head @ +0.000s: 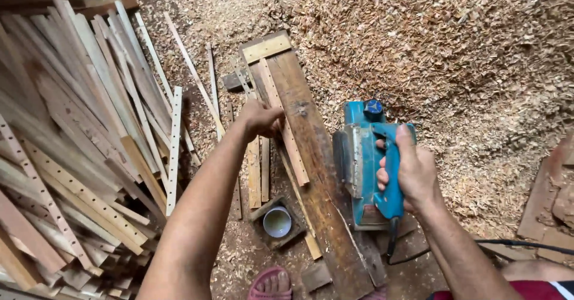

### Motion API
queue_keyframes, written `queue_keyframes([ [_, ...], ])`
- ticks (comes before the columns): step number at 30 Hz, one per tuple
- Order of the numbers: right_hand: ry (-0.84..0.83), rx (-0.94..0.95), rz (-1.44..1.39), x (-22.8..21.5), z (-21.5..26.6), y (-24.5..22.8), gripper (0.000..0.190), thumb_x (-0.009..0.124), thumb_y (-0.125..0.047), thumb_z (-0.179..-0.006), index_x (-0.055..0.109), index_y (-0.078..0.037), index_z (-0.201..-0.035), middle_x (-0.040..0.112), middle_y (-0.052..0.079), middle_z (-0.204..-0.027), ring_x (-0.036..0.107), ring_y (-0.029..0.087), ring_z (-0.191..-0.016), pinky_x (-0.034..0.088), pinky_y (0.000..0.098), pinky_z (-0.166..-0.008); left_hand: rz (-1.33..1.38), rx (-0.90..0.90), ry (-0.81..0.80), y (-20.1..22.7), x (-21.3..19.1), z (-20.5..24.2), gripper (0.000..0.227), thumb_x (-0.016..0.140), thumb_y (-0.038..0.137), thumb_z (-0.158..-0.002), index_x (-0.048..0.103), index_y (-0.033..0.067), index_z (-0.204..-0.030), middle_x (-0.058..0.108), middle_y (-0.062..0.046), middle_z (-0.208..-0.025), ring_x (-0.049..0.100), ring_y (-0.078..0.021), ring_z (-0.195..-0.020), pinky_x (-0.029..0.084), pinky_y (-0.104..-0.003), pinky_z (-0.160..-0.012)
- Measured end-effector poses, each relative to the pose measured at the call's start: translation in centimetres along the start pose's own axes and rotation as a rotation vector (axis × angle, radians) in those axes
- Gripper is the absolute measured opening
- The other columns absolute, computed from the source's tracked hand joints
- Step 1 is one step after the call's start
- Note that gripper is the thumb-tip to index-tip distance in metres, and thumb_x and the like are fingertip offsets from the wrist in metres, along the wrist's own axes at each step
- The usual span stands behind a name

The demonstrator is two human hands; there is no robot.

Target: Using an electric hand planer to smooth and thin down wooden strips on a makeshift workbench at ground level.

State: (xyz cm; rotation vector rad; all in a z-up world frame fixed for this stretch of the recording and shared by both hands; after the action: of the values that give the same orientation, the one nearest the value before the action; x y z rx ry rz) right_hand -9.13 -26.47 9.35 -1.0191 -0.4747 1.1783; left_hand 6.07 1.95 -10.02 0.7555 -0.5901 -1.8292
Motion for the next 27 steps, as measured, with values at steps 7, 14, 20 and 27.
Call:
queue_keyframes([
  [7, -0.155, -0.029, 0.244, 1.7, 2.9, 1.7, 0.069, 0.051, -0.057, -0.101, 0.065, 0.006, -0.078, 0.052, 0.02, -0.043, 0.054, 0.028, -0.032, 0.047, 0.0421, -0.03, -0.348, 0.072, 0.219, 1.2, 2.2, -1.5, 0.046, 0.086, 0.041, -0.078, 0.077, 0.001, -0.097, 0.073, -0.026, -0.102, 0.069, -0.0452, -0.111, 0.059, -0.051, -0.091],
  [14, -0.45, -0.065, 0.343, 1.3, 4.0, 8.6, 0.054, 0.057, -0.051, -0.093, 0.062, -0.004, -0.067, 0.051, 0.01, -0.045, 0.056, 0.023, -0.033, 0.044, 0.0327, -0.032, -0.339, 0.048, 0.258, 4.8, -0.2, -0.1, 0.044, 0.081, 0.053, -0.08, 0.07, 0.0102, -0.087, 0.07, -0.01, -0.086, 0.063, -0.0282, -0.083, 0.052, -0.038, -0.068],
  [20, -0.487, -0.121, 0.407, 5.8, 1.6, 6.3, 0.057, 0.05, -0.056, -0.09, 0.066, -0.003, -0.079, 0.057, 0.007, -0.044, 0.059, 0.019, -0.035, 0.041, 0.0288, -0.035, -0.358, -0.004, 0.227, 4.7, -1.1, 0.2, 0.039, 0.074, 0.057, -0.088, 0.058, 0.0227, -0.078, 0.061, 0.006, -0.076, 0.056, -0.0106, -0.069, 0.046, -0.03, -0.062],
  [27, -0.518, -0.334, 0.354, 15.8, -4.2, -1.4, 0.06, 0.043, -0.058, -0.096, 0.058, -0.012, -0.061, 0.055, 0.005, -0.045, 0.056, 0.018, -0.036, 0.045, 0.0292, -0.035, 0.014, 0.117, 0.589, 1.5, -8.2, -0.3, 0.047, 0.058, 0.044, -0.108, 0.051, 0.0213, -0.067, 0.05, 0.008, -0.062, 0.037, -0.0091, -0.051, 0.034, -0.029, -0.047],
])
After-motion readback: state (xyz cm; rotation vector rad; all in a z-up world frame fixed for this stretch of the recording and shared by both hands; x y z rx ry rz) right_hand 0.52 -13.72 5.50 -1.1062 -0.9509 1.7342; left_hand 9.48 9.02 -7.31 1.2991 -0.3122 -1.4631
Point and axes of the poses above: each hand's wrist, its own z-axis away from the middle knuckle, its own x-axis out of the palm, y = z × x, the point moved 3 cm from there along -z, towards the middle knuckle
